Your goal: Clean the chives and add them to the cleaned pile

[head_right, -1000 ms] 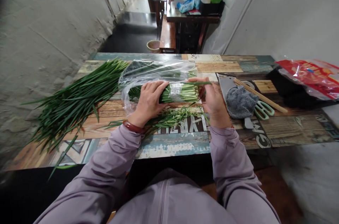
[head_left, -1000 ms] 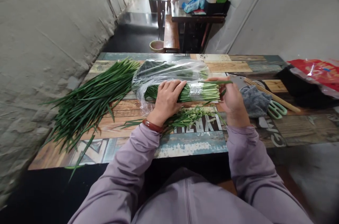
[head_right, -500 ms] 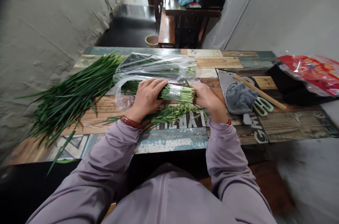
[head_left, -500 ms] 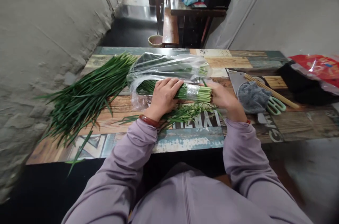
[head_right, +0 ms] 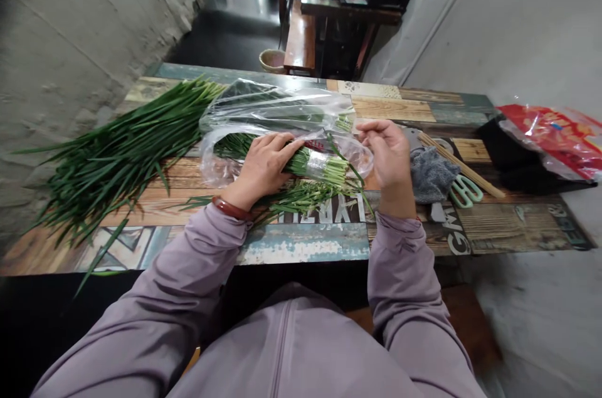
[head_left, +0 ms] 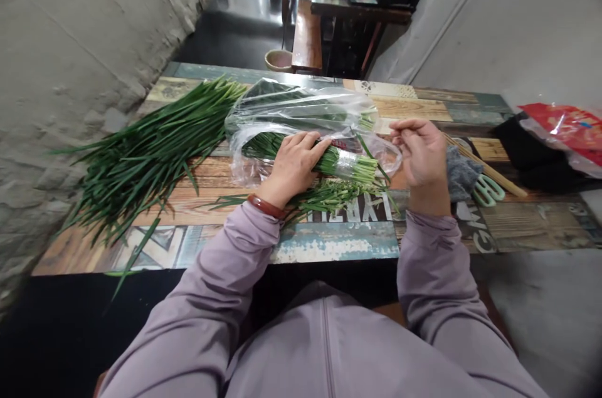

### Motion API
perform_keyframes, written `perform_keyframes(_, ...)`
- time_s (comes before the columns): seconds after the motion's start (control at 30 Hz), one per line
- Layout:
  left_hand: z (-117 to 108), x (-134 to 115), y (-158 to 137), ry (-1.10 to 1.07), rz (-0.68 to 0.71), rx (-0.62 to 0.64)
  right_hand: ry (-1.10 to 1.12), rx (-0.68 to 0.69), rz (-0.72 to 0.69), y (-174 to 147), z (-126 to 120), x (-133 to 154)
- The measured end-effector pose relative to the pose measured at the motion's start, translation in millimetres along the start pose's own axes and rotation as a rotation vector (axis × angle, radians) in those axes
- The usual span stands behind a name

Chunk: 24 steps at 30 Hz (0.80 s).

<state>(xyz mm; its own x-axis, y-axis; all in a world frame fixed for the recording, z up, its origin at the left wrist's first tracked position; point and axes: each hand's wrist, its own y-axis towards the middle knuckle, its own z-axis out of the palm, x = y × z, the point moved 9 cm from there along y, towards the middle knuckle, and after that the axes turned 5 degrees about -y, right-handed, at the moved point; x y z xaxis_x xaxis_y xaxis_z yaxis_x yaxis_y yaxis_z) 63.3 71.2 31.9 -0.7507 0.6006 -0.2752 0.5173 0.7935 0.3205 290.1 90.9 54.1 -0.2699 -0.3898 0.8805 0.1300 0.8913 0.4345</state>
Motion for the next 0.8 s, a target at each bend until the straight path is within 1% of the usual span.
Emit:
perform_keyframes(0.07,1.1,-0.7,0.4,-0.015,0.018,0.012,-0.113,0.053,-0.087,-6.6,15.0,18.2)
perform_keyframes(0.13,2.0,-1.5,0.9,-0.031,0.038,0.025,-0.28,0.192,-0.218,-18.5,41.3,40.1)
perform_keyframes(0.2,2.3,-1.5,1.2,-0.04,0.047,0.027,-0.384,0.312,-0.342,-32.5,65.5,56.2)
perform_keyframes(0.27,2.2,-1.3,1.3,-0.039,0.044,0.02,-0.523,0.378,-0.428,-43.3,82.5,61.1)
perform_keyframes(0.37,2.8,-1.8,1.2,-0.028,0.036,0.015,-0.738,0.399,-0.484,-50.4,95.3,52.8)
perform_keyframes(0.47,4.4,-2.9,1.2,-0.008,0.037,0.025,-0.804,0.367,-0.502,-51.5,97.8,45.5)
perform_keyframes(0.6,4.8,-3.0,1.4,-0.004,0.035,0.03,-0.755,0.349,-0.49,-49.8,97.1,41.9)
perform_keyframes(0.67,4.6,-2.6,1.4,-0.007,0.029,0.035,-0.71,0.302,-0.437,-44.4,90.3,39.4)
perform_keyframes(0.8,4.0,-2.6,0.9,-0.01,0.024,0.04,-0.578,0.133,-0.228,-29.5,63.6,29.5)
